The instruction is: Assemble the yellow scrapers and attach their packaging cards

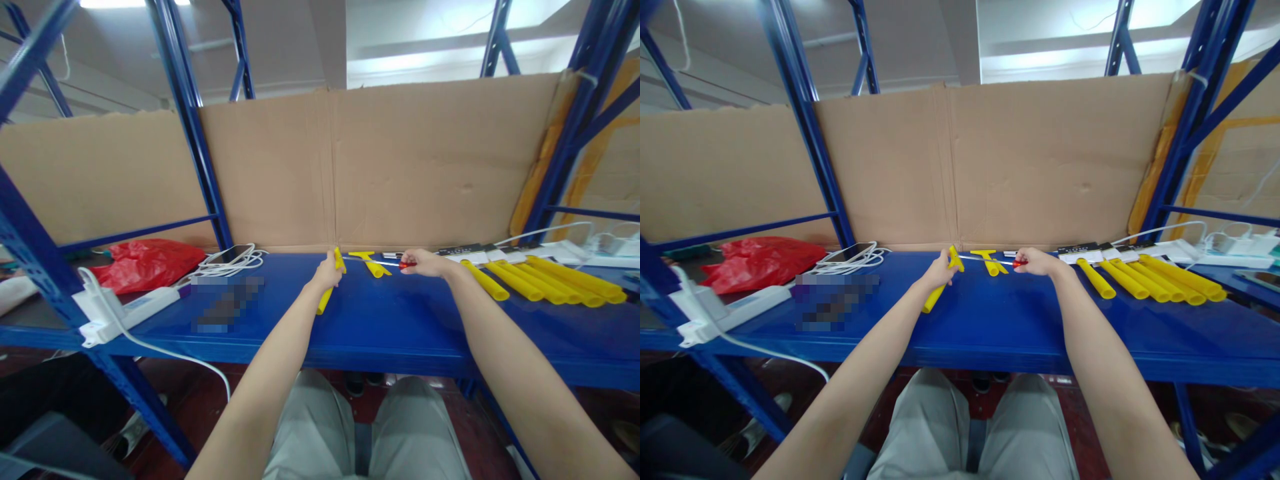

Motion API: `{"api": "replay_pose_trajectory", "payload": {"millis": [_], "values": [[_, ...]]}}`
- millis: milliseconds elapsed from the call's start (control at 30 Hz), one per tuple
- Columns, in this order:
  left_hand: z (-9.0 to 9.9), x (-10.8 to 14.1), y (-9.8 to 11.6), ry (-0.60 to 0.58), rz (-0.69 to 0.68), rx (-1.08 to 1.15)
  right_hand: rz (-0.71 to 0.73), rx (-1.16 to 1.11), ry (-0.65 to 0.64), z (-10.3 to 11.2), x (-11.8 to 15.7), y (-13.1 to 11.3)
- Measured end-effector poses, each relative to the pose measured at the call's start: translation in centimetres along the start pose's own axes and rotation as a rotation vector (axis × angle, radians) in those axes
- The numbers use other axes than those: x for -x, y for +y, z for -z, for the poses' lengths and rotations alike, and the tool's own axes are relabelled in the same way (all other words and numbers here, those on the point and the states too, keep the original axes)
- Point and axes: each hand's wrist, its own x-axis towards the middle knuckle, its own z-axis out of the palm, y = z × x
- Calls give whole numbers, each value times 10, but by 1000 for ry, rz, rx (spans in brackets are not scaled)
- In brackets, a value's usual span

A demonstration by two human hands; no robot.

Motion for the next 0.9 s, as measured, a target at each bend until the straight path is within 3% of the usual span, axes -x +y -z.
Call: {"api": "replay_pose_trajectory", "payload": {"millis": [900], "values": [[0, 1, 2, 0, 32, 23, 2, -12, 13, -4, -4, 5]]}}
